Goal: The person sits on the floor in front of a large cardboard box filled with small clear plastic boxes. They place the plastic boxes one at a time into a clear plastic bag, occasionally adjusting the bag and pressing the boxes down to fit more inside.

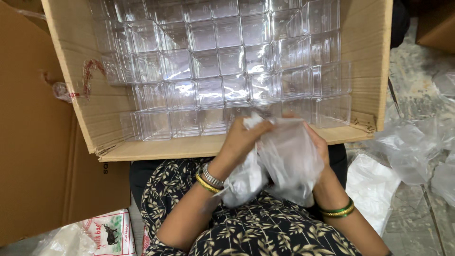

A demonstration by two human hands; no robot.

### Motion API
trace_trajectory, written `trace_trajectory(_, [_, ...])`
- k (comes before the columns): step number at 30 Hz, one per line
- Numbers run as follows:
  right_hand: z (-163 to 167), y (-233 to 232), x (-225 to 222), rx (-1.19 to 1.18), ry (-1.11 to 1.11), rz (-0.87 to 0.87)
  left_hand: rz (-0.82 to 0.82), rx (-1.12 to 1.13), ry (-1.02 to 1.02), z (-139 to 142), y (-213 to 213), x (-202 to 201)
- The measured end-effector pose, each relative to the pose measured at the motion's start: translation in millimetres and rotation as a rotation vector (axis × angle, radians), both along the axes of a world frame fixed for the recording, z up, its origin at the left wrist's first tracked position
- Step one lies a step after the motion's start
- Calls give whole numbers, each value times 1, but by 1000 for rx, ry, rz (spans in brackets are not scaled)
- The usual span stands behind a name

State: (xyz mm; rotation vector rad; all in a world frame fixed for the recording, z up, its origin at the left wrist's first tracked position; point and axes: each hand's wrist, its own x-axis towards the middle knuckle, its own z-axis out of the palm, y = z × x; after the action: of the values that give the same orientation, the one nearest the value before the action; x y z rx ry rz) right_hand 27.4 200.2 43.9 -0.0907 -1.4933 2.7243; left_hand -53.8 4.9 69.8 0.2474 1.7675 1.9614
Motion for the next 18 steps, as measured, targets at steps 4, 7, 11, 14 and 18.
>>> trace_trajectory(4, [1, 7, 40, -694, 37, 604, -48, -227, 199, 4, 17, 13])
trace_trajectory(7, [4, 30, 68, 25, 31, 391, 0, -161, 203, 4, 24, 14])
trace_trajectory(11, [-9, 113, 73, -374, 110, -256, 114, 25, 243, 1, 15, 5])
trace_trajectory(14, [-43, 193, 76, -219, 30, -743, 125, 100, 251, 1, 2, -7])
trace_trajectory(18, [-118, 255, 85, 235, -110, -1318, 85, 148, 80, 7, -10, -7])
